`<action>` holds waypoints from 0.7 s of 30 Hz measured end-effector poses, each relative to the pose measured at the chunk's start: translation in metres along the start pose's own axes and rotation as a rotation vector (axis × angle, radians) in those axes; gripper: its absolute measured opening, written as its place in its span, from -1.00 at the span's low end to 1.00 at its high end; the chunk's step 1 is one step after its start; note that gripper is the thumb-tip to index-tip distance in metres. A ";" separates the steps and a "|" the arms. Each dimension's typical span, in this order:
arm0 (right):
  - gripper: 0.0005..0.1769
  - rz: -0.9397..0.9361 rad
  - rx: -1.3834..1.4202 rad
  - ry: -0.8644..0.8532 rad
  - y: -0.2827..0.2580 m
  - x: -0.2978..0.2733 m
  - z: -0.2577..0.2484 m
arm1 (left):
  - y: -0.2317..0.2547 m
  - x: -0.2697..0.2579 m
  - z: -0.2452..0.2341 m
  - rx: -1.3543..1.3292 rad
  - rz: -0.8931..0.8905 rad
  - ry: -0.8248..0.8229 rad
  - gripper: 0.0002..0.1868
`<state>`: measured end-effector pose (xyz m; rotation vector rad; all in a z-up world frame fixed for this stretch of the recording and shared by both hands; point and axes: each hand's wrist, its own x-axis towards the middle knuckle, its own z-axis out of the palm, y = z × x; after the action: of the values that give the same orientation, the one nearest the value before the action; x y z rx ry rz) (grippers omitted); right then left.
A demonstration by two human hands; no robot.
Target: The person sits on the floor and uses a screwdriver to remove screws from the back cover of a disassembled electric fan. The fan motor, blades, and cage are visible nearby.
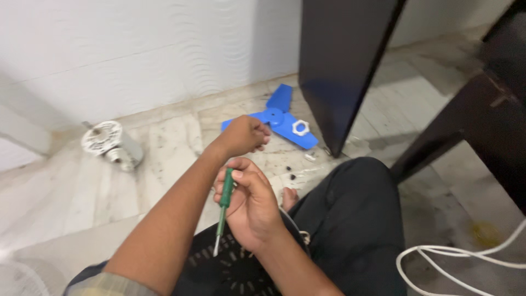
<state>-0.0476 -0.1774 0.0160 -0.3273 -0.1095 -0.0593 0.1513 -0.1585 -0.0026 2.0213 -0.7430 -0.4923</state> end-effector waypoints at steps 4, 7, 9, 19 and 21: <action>-0.85 -0.018 -0.016 0.010 -0.017 -0.004 -0.007 | -0.015 0.015 0.020 0.362 0.053 -0.064 -0.81; -0.86 -0.018 0.001 0.020 -0.024 -0.003 -0.016 | -0.023 0.021 0.032 0.415 -0.029 -0.158 -0.78; -0.86 0.001 0.003 0.045 -0.024 -0.002 -0.020 | -0.027 0.025 0.043 0.455 -0.043 -0.191 -0.79; -0.89 0.048 0.134 -0.058 -0.020 0.006 -0.031 | -0.077 0.067 0.080 0.473 0.137 -0.189 -0.75; -0.92 0.089 0.154 -0.046 -0.020 0.009 -0.034 | -0.086 0.075 0.089 0.459 0.137 -0.190 -0.74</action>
<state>-0.0370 -0.2074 -0.0087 -0.1796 -0.1445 0.0449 0.1809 -0.2277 -0.1263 2.3422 -1.1898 -0.4684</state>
